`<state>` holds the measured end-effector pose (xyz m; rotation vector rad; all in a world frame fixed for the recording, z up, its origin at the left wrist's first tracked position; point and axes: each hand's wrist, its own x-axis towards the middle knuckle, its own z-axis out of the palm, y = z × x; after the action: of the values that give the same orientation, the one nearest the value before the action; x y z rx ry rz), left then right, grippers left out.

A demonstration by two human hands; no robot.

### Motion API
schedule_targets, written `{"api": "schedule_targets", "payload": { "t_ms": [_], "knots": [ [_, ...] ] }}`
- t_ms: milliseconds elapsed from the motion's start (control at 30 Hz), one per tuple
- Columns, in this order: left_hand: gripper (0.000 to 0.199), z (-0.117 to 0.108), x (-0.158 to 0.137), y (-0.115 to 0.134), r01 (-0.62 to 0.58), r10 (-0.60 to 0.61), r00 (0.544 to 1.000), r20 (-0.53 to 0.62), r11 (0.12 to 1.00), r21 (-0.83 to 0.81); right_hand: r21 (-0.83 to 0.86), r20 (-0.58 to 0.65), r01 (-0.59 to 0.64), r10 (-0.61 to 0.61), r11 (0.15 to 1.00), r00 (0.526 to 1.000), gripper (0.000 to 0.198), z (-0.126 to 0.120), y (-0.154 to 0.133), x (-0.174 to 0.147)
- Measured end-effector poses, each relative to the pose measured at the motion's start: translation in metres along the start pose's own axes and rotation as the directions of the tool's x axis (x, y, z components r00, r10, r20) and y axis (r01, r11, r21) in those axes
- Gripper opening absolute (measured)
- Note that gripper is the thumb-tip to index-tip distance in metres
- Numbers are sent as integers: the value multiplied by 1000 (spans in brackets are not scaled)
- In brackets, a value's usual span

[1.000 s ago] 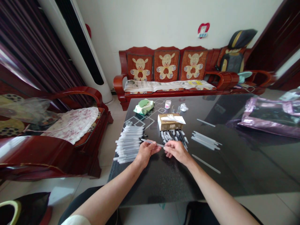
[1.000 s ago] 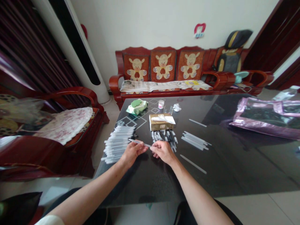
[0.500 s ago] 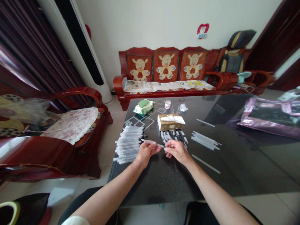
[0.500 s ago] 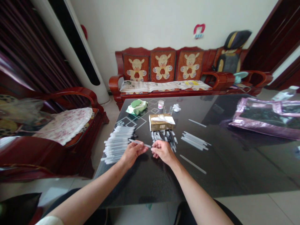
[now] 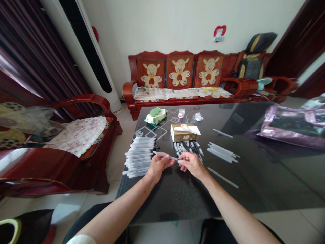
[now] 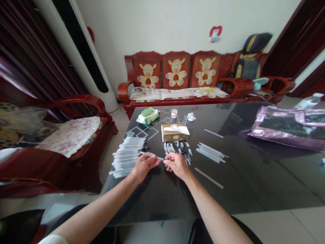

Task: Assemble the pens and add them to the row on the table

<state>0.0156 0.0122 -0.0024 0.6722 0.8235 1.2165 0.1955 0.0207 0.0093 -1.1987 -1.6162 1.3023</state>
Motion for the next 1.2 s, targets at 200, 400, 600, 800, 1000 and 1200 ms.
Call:
{"api": "schedule_targets", "payload": {
  "t_ms": [200, 400, 600, 800, 1000, 1200],
  "knots": [
    [25, 0, 0, 0, -9, 9, 1000, 15, 1000, 1, 6, 62, -6, 5, 1000, 998, 30, 0, 2, -1],
    [27, 0, -1, 0, -2, 2, 1000, 3, 1000, 18, 34, 102, -63, 59, 997, 993, 39, 1, 4, -1],
    [26, 0, 0, -1, 6, -5, 1000, -20, 1000, 22, 15, 89, -43, 41, 999, 995, 34, -6, 4, 2],
    [28, 1, -1, 0, 4, -4, 1000, -14, 1000, 18, -1, 88, -20, 20, 1000, 996, 26, -5, 5, 2],
    [28, -1, 0, -1, -4, 4, 1000, -11, 1000, 26, -27, 119, -44, 47, 999, 992, 27, -2, 4, 0],
    [28, -1, -1, -1, -3, 3, 1000, 3, 999, 41, -6, 148, -76, 76, 997, 986, 27, -2, 5, 0]
  ]
}}
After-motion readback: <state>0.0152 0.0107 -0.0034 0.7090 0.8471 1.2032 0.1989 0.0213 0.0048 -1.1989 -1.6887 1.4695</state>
